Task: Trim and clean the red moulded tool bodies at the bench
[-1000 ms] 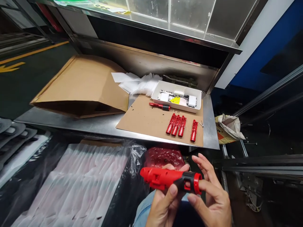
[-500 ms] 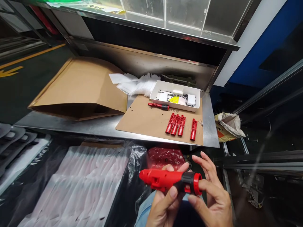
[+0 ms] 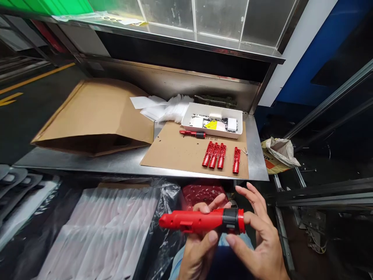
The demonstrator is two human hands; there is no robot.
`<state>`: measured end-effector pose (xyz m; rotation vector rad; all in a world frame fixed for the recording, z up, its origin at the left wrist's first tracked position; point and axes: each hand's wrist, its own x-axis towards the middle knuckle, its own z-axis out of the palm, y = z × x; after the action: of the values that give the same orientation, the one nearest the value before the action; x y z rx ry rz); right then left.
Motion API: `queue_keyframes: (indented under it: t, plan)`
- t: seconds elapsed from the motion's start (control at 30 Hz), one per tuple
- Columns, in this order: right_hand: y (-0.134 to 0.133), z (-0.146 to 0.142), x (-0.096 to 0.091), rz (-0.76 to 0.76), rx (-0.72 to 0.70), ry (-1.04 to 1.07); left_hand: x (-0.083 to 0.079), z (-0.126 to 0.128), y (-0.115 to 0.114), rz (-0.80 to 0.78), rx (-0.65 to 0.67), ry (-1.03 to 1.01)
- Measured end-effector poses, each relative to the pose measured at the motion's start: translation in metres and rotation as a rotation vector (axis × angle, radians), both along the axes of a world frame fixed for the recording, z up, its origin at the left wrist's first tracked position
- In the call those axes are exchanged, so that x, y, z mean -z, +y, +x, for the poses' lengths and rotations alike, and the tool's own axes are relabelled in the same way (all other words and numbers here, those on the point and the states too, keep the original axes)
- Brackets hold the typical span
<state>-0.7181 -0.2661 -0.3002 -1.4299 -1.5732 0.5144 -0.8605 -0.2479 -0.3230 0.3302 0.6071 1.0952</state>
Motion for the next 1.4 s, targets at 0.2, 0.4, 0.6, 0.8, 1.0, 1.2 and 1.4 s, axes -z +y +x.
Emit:
queue_keyframes:
  t: [0.2, 0.4, 0.6, 0.8, 1.0, 1.2, 1.4]
  plan:
    - [-0.001, -0.003, 0.000, 0.027, -0.003, 0.003, 0.001, 0.000, -0.003, 0.004, 0.003, -0.045]
    - [-0.004, -0.007, 0.002, 0.028, 0.030, 0.076, 0.000, 0.001, -0.006, -0.036, 0.033, -0.054]
    - [-0.005, -0.009, 0.005, 0.069, 0.064, 0.126, -0.003, 0.003, -0.009, -0.093, -0.009, -0.032]
    - [-0.005, -0.007, 0.003, 0.045, 0.026, 0.131, -0.002, 0.003, -0.012, -0.082, -0.025, -0.046]
    - [-0.004, -0.003, 0.001, 0.024, -0.016, 0.112, -0.001, 0.004, -0.013, -0.087, -0.046, -0.053]
    - [-0.003, -0.004, 0.003, 0.067, -0.011, 0.080, -0.001, 0.005, -0.011, -0.072, -0.034, -0.034]
    - [-0.003, -0.006, 0.003, 0.063, 0.027, 0.089, 0.006, 0.005, -0.013, -0.101, -0.011, -0.027]
